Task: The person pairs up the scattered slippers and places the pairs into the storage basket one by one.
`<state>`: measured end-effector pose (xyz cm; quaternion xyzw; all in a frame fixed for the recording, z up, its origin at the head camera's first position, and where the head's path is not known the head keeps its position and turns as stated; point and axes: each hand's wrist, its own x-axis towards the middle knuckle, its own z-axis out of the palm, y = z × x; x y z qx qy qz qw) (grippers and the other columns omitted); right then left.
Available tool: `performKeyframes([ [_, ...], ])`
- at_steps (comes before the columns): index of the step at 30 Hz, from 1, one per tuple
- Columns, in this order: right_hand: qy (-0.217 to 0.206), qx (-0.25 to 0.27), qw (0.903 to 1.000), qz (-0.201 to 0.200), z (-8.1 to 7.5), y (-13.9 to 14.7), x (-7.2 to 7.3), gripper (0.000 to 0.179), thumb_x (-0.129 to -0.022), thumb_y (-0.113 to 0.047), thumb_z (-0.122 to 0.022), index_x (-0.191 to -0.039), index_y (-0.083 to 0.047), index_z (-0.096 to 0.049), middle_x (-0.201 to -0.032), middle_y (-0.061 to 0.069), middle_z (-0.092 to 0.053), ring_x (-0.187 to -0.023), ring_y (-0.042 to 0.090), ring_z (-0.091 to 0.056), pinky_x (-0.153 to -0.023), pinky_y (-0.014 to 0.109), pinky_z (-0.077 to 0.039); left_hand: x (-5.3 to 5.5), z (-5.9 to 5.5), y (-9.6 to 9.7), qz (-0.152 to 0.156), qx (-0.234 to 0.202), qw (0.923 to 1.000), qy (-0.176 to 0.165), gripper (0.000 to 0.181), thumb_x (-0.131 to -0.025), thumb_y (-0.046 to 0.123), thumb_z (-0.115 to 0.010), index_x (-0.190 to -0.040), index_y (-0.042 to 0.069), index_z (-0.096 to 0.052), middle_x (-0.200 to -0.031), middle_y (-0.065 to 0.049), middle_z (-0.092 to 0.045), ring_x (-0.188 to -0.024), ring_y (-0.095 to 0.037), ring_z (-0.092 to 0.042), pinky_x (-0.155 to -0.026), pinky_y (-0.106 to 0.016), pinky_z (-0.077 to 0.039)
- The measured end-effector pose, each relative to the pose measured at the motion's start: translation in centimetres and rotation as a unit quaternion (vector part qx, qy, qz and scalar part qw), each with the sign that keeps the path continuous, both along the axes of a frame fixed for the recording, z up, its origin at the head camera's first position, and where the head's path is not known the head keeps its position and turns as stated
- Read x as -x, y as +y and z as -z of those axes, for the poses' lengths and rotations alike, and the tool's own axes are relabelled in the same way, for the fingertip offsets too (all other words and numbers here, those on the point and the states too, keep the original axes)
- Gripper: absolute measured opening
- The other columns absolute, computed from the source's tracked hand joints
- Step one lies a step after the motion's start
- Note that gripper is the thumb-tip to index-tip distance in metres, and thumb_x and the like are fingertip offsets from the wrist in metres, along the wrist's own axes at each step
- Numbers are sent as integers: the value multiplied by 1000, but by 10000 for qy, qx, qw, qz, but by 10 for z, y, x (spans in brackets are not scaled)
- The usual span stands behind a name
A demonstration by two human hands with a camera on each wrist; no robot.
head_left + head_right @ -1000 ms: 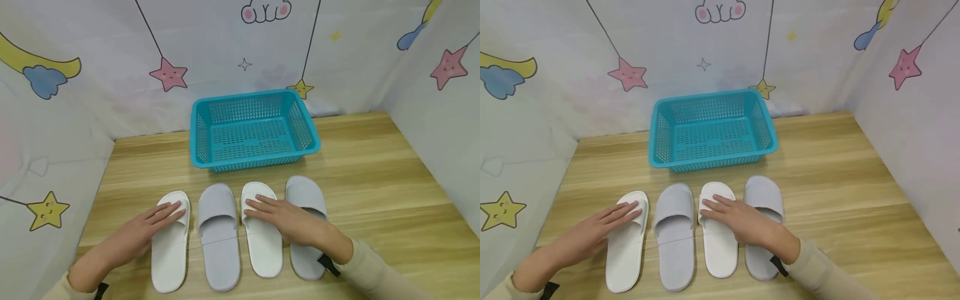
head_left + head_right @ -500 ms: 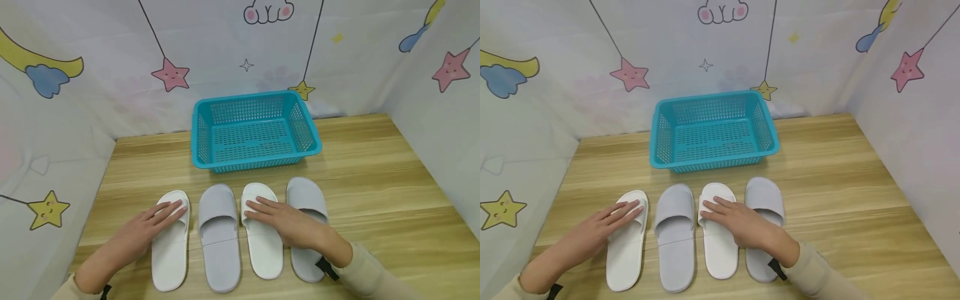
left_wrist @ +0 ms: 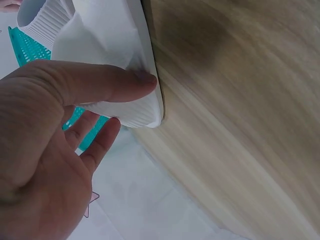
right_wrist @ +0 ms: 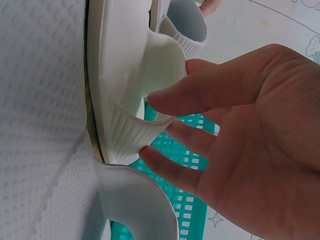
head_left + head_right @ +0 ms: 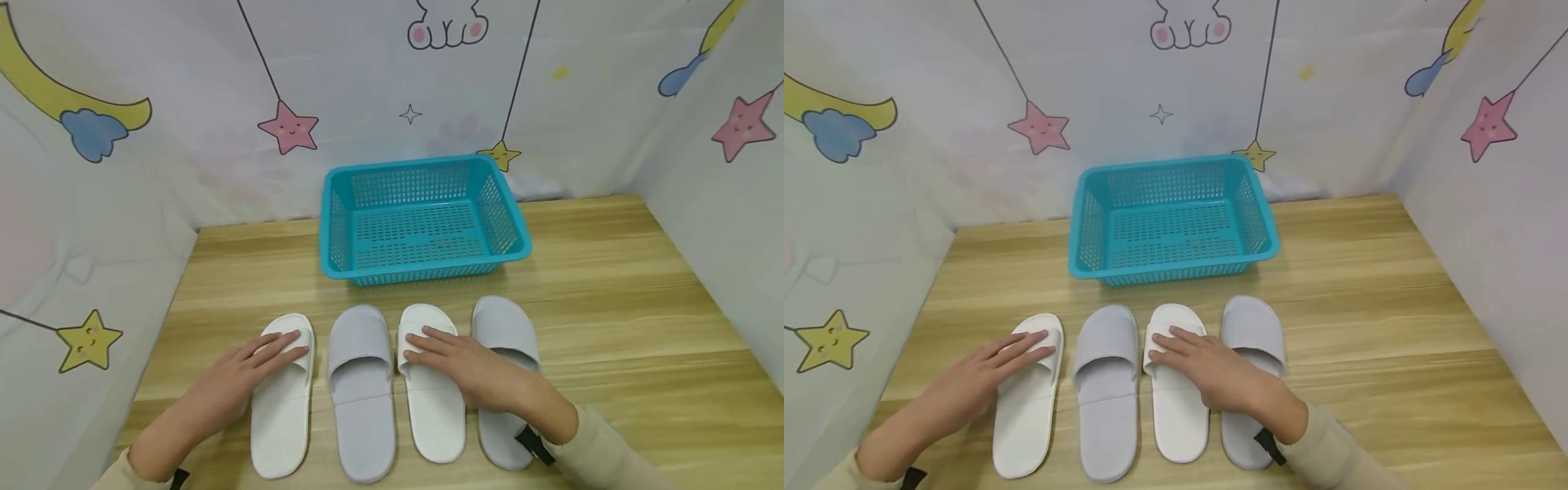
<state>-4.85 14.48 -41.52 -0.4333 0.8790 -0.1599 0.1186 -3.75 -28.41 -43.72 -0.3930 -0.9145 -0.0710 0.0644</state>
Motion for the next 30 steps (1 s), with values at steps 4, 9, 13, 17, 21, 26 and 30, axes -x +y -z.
performKeyframes([
  [4,-12,-9,10000,33,0,0,-1,95,-73,27,-70,-158,-12,-51,-168,7,-42,-155,37,-39,-109,64,-49,-2,0,1,-63,-42,10000,-64,113,-60,-37,-62,-156,23,-53,-160,-9,-51,-137,-36,-56,-87,-59,-59],
  [9,-68,-9,9999,88,0,0,-1,95,-73,27,-71,-158,-13,-51,-169,7,-41,-155,37,-38,-109,66,-48,-1,-3,2,-78,-18,9999,-104,111,-62,-36,-64,-156,22,-53,-161,-9,-50,-137,-37,-56,-89,-60,-59],
  [13,-122,7,9999,120,0,1,-3,96,-73,28,-69,-158,-13,-50,-169,6,-40,-155,37,-37,-109,67,-47,-1,-8,1,-115,28,9998,-161,108,-62,-34,-64,-155,21,-53,-160,-10,-50,-136,-38,-57,-92,-59,-58],
  [17,-191,5,9997,130,0,0,-4,98,-73,30,-66,-159,-14,-49,-170,6,-40,-156,36,-36,-110,69,-45,-1,-16,-2,-237,61,9994,-232,105,-62,-24,-68,-156,20,-51,-160,-10,-50,-138,-40,-55,-97,-61,-55],
  [21,-207,11,9997,120,1,-1,-4,99,-72,30,-63,-159,-14,-49,-170,5,-39,-156,36,-36,-111,69,-44,-2,-23,-5,-352,50,9989,-292,107,-61,-15,-77,-158,21,-49,-159,-11,-50,-140,-38,-51,-99,-63,-52],
  [26,-96,49,9999,119,4,-1,-3,95,-73,28,-64,-158,-14,-51,-169,6,-41,-155,36,-37,-111,67,-44,-2,-32,-3,-407,22,9985,-362,110,-62,-3,-90,-159,24,-47,-158,-9,-50,-140,-35,-49,-98,-62,-50],
  [30,-52,44,9999,130,5,-1,-1,90,-77,27,-63,-157,-13,-53,-168,6,-43,-155,36,-39,-111,67,-45,-2,-41,1,-453,-14,9978,-481,110,-62,8,-95,-159,26,-47,-157,-8,-50,-139,-33,-49,-102,-61,-47],
])
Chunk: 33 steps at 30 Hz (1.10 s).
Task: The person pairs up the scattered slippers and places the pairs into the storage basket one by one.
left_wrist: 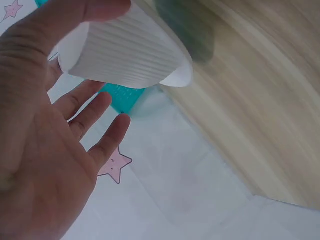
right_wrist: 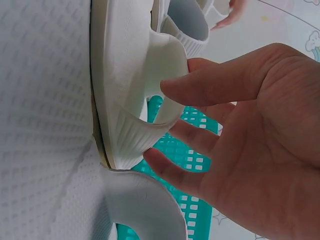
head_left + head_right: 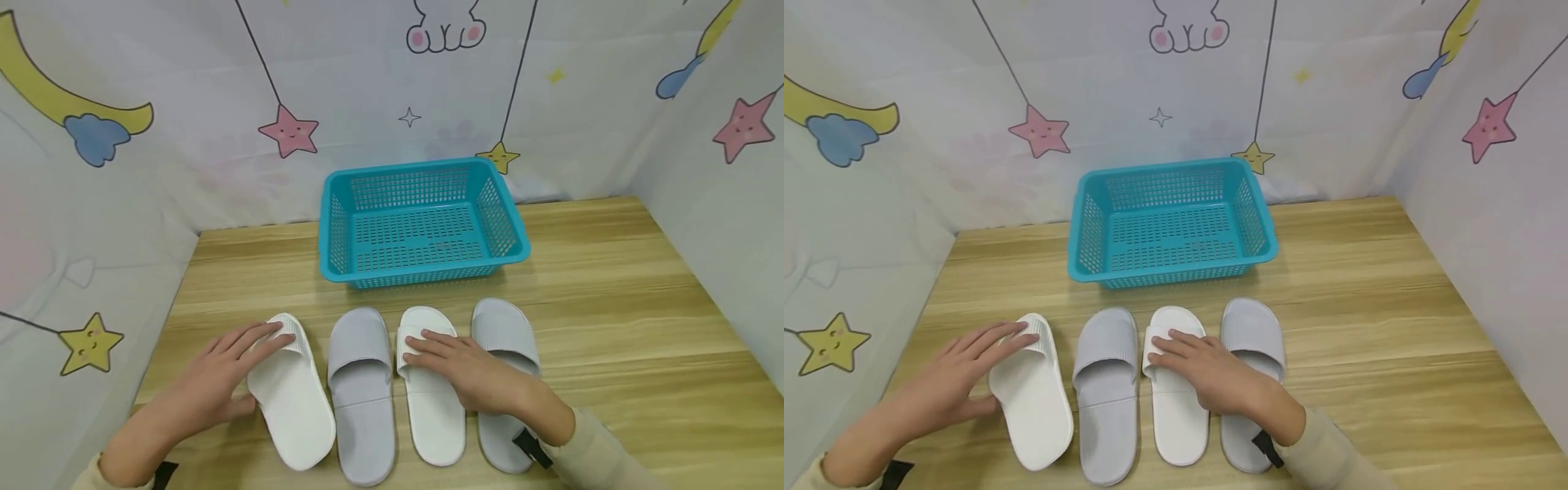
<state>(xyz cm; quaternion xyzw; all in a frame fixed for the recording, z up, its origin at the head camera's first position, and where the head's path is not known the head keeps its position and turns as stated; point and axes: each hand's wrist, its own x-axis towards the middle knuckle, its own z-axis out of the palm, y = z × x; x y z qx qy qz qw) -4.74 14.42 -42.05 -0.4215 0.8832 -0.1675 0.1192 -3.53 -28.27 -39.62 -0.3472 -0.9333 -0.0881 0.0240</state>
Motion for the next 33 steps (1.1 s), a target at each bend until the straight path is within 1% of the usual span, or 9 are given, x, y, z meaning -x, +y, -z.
performKeyframes([
  [3,17,-3,10000,-14,0,-1,1,88,-79,27,-62,-156,-14,-53,-167,6,-44,-154,35,-40,-110,66,-45,-5,-7,5,-115,14,9998,-129,108,-63,13,-92,-159,25,-46,-159,-6,-48,-140,-31,-49,-104,-59,-46],
  [7,-22,42,10000,-19,0,1,2,91,-77,29,-60,-156,-14,-53,-167,6,-44,-154,35,-41,-110,66,-45,-10,-14,16,-225,43,9996,-186,105,-66,26,-92,-159,16,-44,-163,-5,-45,-145,-30,-46,-106,-59,-47],
  [10,-71,64,10000,-20,-1,1,2,94,-74,31,-60,-156,-14,-53,-166,6,-45,-153,35,-41,-110,66,-45,-14,-18,24,-183,-11,9997,-166,108,-66,33,-93,-158,9,-42,-166,-7,-43,-149,-30,-43,-108,-59,-47],
  [12,-52,79,10000,-26,-1,1,3,94,-74,31,-60,-156,-14,-54,-166,5,-46,-153,35,-42,-109,66,-46,-16,-19,27,-116,-97,9998,-138,110,-65,33,-94,-158,7,-41,-166,-9,-44,-149,-30,-44,-112,-54,-44],
  [15,6,97,9999,-42,-1,1,5,94,-73,31,-62,-155,-16,-56,-164,5,-48,-151,35,-44,-107,66,-48,-19,-20,31,-11,-231,9997,-2,111,-63,34,-94,-157,6,-42,-160,-10,-50,-143,-29,-51,-114,-48,-41],
  [18,102,144,9998,-90,1,1,8,95,-71,32,-65,-152,-17,-59,-163,5,-50,-149,34,-47,-103,65,-50,-19,-20,34,40,-329,9993,160,109,-61,37,-94,-154,6,-46,-151,-7,-57,-134,-27,-57,-110,-47,-44],
  [24,261,153,9992,-267,5,3,13,99,-65,32,-71,-148,-21,-61,-160,4,-53,-145,33,-50,-99,63,-51,-19,-20,38,29,-458,9986,260,101,-59,44,-93,-145,9,-54,-140,0,-59,-126,-20,-56,-103,-49,-51],
  [29,313,72,9990,-296,5,4,16,100,-64,29,-78,-147,-22,-61,-160,4,-53,-144,32,-51,-99,61,-51,-16,-20,43,139,-578,9971,472,100,-59,50,-91,-143,11,-56,-137,3,-60,-122,-15,-54,-103,-42,-48],
  [33,320,58,9991,-276,5,2,18,99,-65,28,-79,-147,-23,-60,-158,3,-55,-140,29,-54,-98,57,-52,-15,-20,48,249,-743,9950,622,100,-59,51,-90,-144,12,-57,-138,3,-60,-122,-16,-54,-103,-40,-46],
])
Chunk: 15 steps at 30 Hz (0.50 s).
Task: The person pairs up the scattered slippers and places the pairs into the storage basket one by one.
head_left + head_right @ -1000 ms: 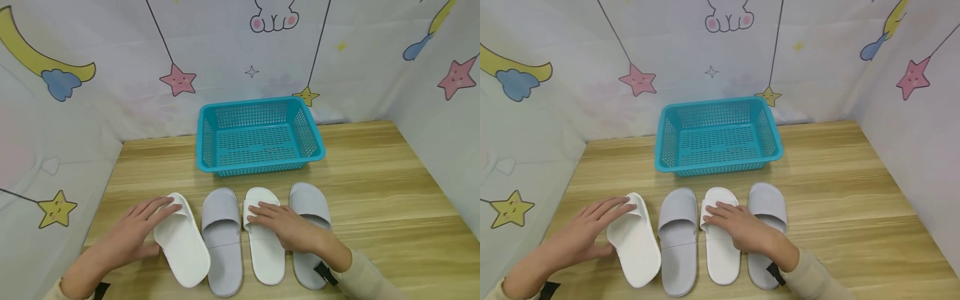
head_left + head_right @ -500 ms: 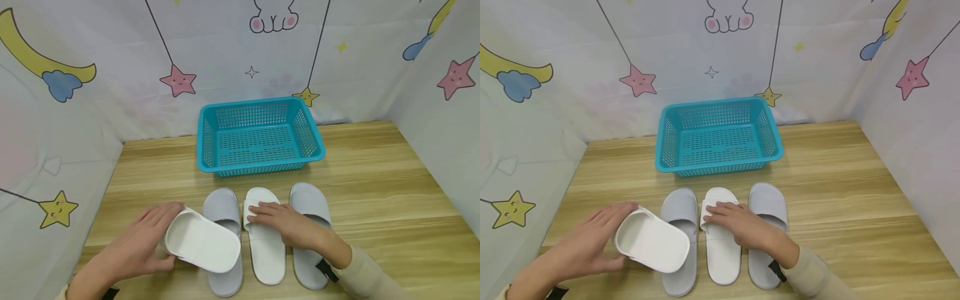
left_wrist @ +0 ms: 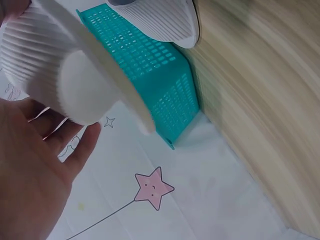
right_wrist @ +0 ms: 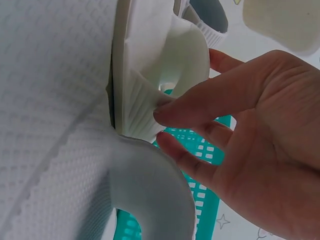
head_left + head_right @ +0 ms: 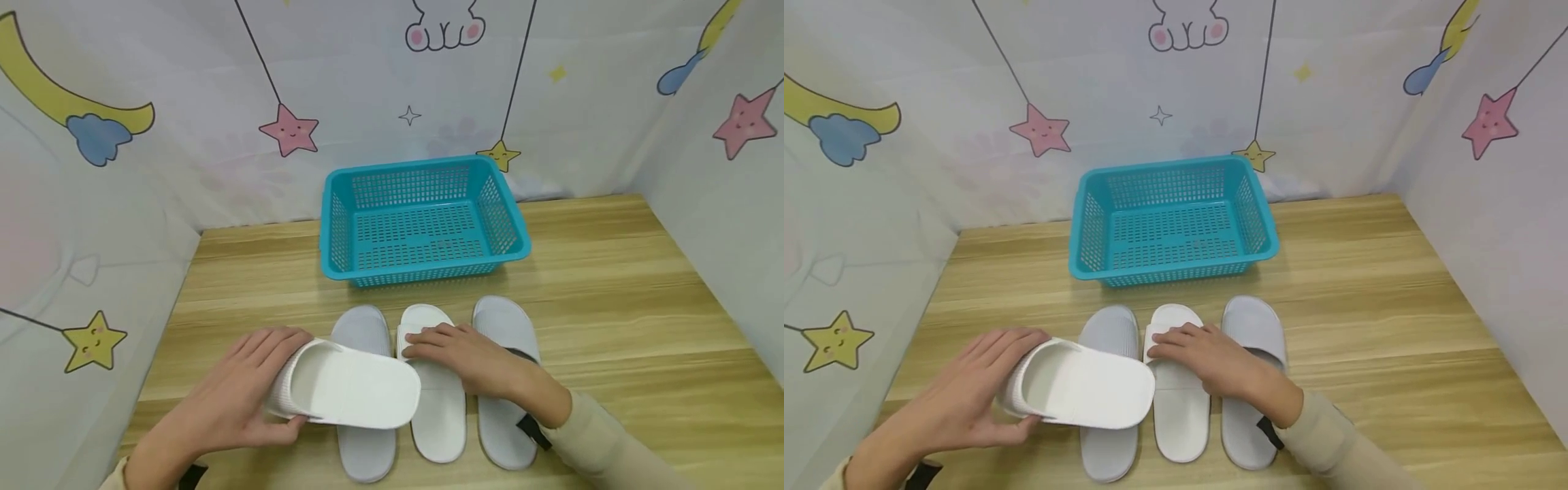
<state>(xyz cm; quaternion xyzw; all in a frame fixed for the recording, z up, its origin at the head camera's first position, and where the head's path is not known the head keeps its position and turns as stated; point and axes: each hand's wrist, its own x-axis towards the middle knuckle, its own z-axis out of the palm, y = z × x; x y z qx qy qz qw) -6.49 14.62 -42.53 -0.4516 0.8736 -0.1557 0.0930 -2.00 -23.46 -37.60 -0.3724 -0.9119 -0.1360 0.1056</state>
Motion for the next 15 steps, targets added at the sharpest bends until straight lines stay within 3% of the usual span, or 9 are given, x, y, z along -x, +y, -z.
performKeyframes([
  [4,45,-34,10000,-34,1,0,2,98,-67,29,-77,-151,-16,-57,-156,3,-57,-137,29,-56,-100,56,-53,0,-2,4,67,-362,9990,240,99,-63,54,-87,-147,10,-58,-140,-1,-61,-123,-21,-56,-107,-38,-41],
  [10,292,-265,9992,67,0,-1,1,94,-66,27,-78,-149,-12,-58,-146,4,-61,-132,27,-57,-98,51,-52,3,-6,12,174,-894,9924,826,90,-87,70,-61,-149,5,-59,-136,-9,-65,-119,-29,-59,-103,-40,-41],
  [15,319,-533,9979,179,-3,-3,-1,97,-61,23,-87,-147,-13,-60,-149,8,-60,-136,30,-54,-101,52,-51,4,-6,14,165,-888,9917,918,90,-90,72,-56,-149,4,-59,-136,-9,-65,-119,-30,-59,-102,-41,-42],
])
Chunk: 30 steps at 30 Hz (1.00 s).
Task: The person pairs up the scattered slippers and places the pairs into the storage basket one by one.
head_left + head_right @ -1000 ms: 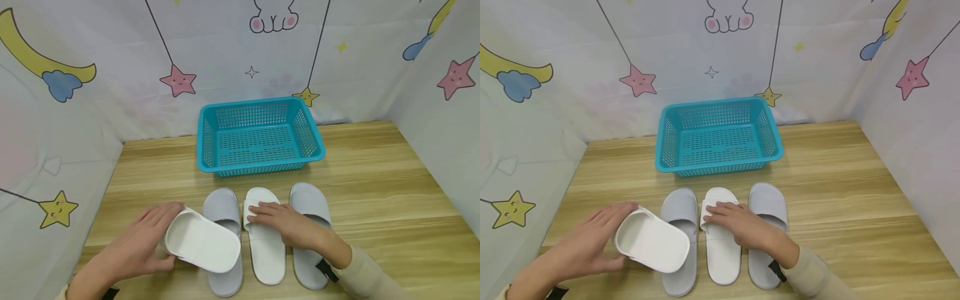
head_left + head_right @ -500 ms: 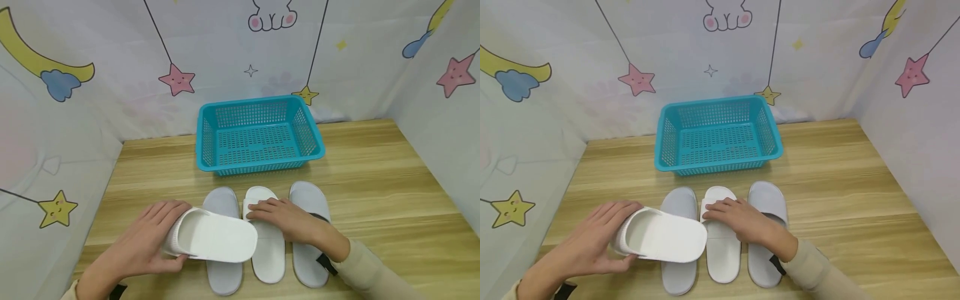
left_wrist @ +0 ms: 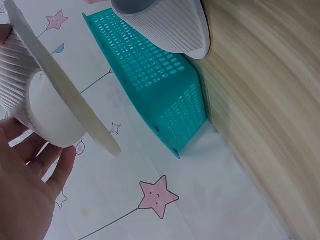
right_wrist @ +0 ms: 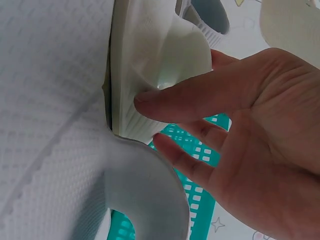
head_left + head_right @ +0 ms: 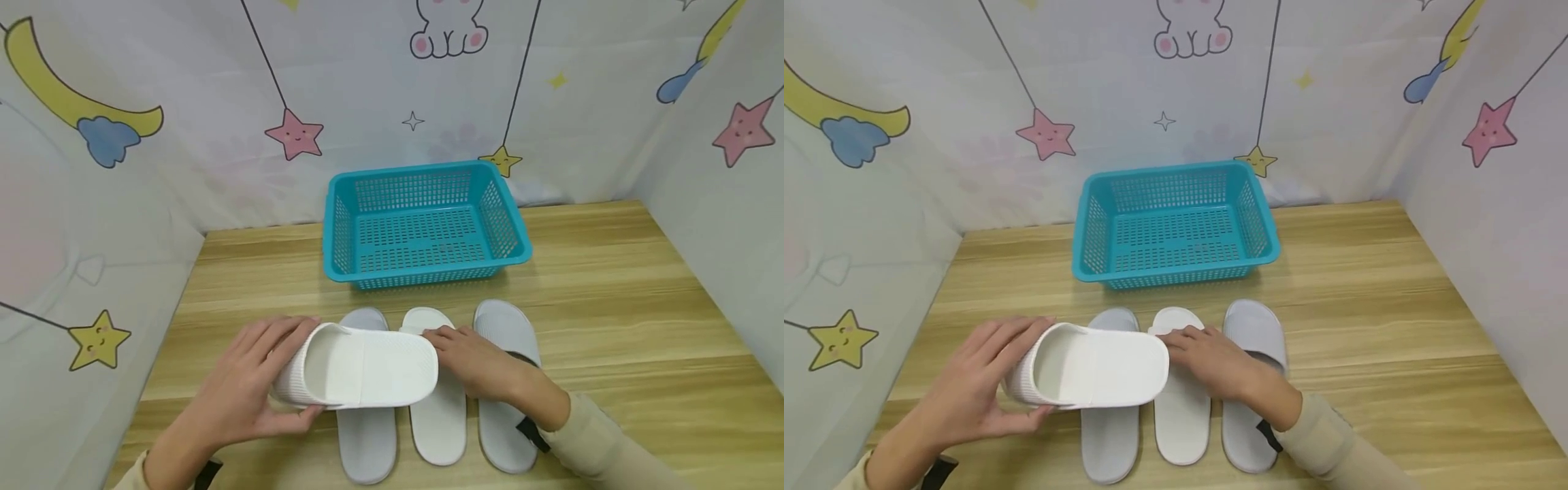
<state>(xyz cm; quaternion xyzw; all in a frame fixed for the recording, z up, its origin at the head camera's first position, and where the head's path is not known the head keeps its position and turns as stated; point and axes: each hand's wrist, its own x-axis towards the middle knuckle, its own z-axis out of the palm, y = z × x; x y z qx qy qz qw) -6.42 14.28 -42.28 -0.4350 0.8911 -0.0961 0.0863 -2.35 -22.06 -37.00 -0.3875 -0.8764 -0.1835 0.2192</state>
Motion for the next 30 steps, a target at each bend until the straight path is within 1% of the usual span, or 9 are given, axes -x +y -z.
performKeyframes([
  [4,101,-26,9999,-7,1,-1,-2,92,-66,23,-84,-147,-14,-61,-151,11,-58,-138,31,-53,-102,53,-51,0,4,0,-50,75,9999,-145,93,-89,74,-57,-151,4,-57,-138,-9,-64,-121,-30,-58,-103,-41,-42],
  [8,-45,206,9997,92,2,0,-5,91,-73,24,-79,-151,-15,-57,-156,7,-54,-140,31,-51,-102,55,-50,0,7,2,-69,216,9993,-303,94,-89,75,-57,-152,5,-56,-140,-8,-63,-126,-29,-57,-105,-41,-42],
  [12,-279,405,9983,312,3,-2,-6,98,-70,25,-80,-155,-13,-51,-157,4,-51,-142,29,-48,-103,55,-49,0,9,3,-65,288,9986,-448,95,-89,75,-60,-153,5,-55,-143,-8,-62,-129,-30,-56,-106,-43,-43],
  [14,-306,372,9981,382,3,-3,-7,100,-69,25,-81,-155,-11,-48,-157,5,-51,-143,28,-47,-104,54,-48,0,9,3,-84,289,9984,-487,96,-88,75,-62,-153,5,-55,-143,-8,-61,-130,-30,-56,-106,-44,-43],
  [16,-295,324,9982,401,3,-3,-7,99,-69,25,-81,-156,-10,-47,-157,5,-50,-143,28,-46,-105,54,-48,0,9,3,-102,281,9982,-512,96,-88,75,-63,-153,5,-55,-144,-8,-61,-130,-30,-56,-106,-45,-43],
  [21,-49,345,9991,221,3,-4,-6,92,-73,24,-78,-153,-13,-50,-156,3,-48,-141,27,-47,-103,52,-49,-2,10,1,-109,293,9976,-623,98,-87,74,-66,-156,7,-52,-145,-7,-61,-130,-29,-55,-108,-45,-42],
  [23,124,345,9993,92,3,-3,-5,87,-74,23,-78,-149,-16,-55,-156,1,-47,-140,27,-47,-101,52,-50,-2,10,1,-97,321,9973,-659,98,-86,74,-67,-156,7,-52,-145,-7,-61,-130,-27,-55,-108,-45,-43],
  [27,368,197,9991,-94,2,-1,-3,83,-72,20,-83,-141,-22,-64,-156,2,-45,-141,31,-45,-102,54,-50,-2,11,0,-28,381,9969,-694,97,-85,74,-69,-155,8,-53,-144,-6,-61,-129,-26,-56,-107,-44,-44],
  [30,379,73,9991,-181,1,1,-2,91,-65,19,-88,-143,-23,-64,-159,7,-44,-149,37,-41,-108,58,-48,-2,11,-1,62,402,9966,-723,97,-85,73,-71,-154,7,-54,-143,-5,-62,-127,-25,-57,-106,-45,-45],
])
